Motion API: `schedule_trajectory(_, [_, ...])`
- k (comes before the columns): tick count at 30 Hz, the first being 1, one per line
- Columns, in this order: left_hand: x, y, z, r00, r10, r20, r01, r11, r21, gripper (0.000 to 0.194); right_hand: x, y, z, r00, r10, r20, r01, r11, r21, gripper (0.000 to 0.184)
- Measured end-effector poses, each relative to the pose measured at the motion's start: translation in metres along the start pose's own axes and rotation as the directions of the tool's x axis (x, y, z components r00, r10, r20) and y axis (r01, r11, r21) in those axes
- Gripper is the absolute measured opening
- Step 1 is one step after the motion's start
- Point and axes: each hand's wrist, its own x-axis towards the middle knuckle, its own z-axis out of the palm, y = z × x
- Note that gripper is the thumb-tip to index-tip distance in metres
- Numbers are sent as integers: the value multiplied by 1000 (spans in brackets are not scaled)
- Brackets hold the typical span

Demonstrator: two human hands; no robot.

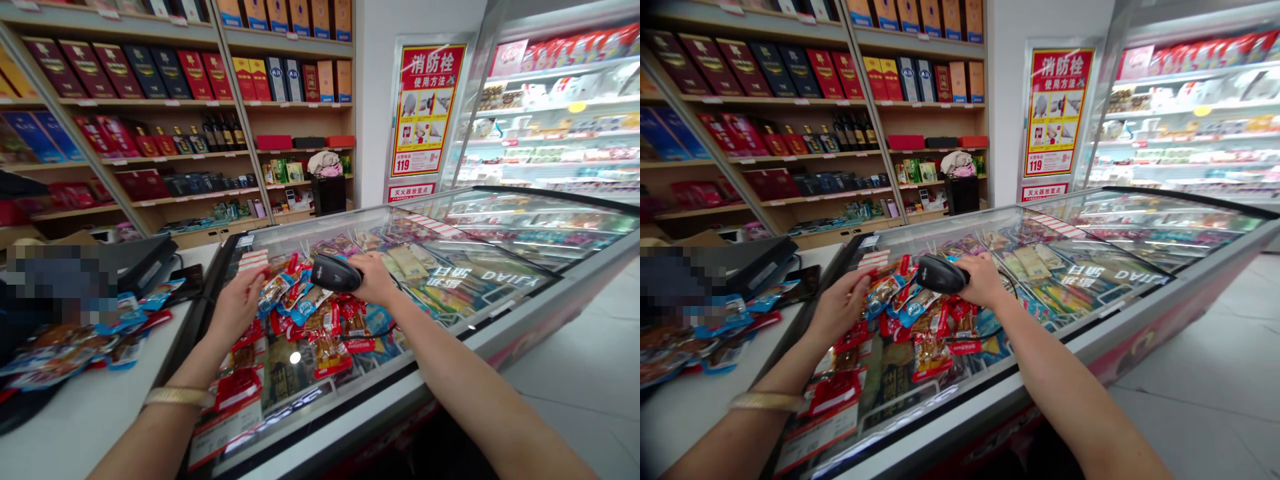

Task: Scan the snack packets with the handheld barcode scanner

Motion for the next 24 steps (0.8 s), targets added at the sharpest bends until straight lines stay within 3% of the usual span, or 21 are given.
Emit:
schedule_trajectory(2, [-4, -1, 5, 984, 101, 144, -102, 995, -1, 57, -1, 3, 1, 1000, 7, -24, -8, 1000, -9, 31])
schedule_trajectory(4, [-7, -4, 3, 972, 116, 206, -126, 991, 35, 59, -2, 5, 2, 999, 2, -38, -3, 1000, -10, 30])
schedule_trajectory(7, [-10, -21, -17, 992, 67, 111, -83, 986, 146, 56, -4, 6, 3, 999, -3, -45, 3, 1000, -8, 32])
schedule_trajectory(10, [-13, -53, -58, 999, -20, -48, 36, 934, 355, 52, -4, 8, 3, 999, -6, -39, 6, 1000, -9, 31])
schedule_trajectory(13, [-18, -90, -102, 982, -152, -109, 187, 777, 601, 49, -5, 9, 4, 999, -7, -36, 6, 1000, -18, 31])
schedule_trajectory(16, [-23, -120, -131, 949, -306, -74, 259, 626, 735, 53, -7, 11, 5, 999, 1, -34, -2, 1000, -18, 31])
schedule_trajectory(21, [-29, -134, -140, 850, -527, 1, 371, 600, 709, 44, -8, 12, 6, 999, 2, -41, -3, 1000, -26, 33])
schedule_trajectory(24, [-33, -133, -142, 851, -525, -27, 394, 602, 694, 36, -8, 13, 6, 999, -6, -36, 4, 999, -38, 31])
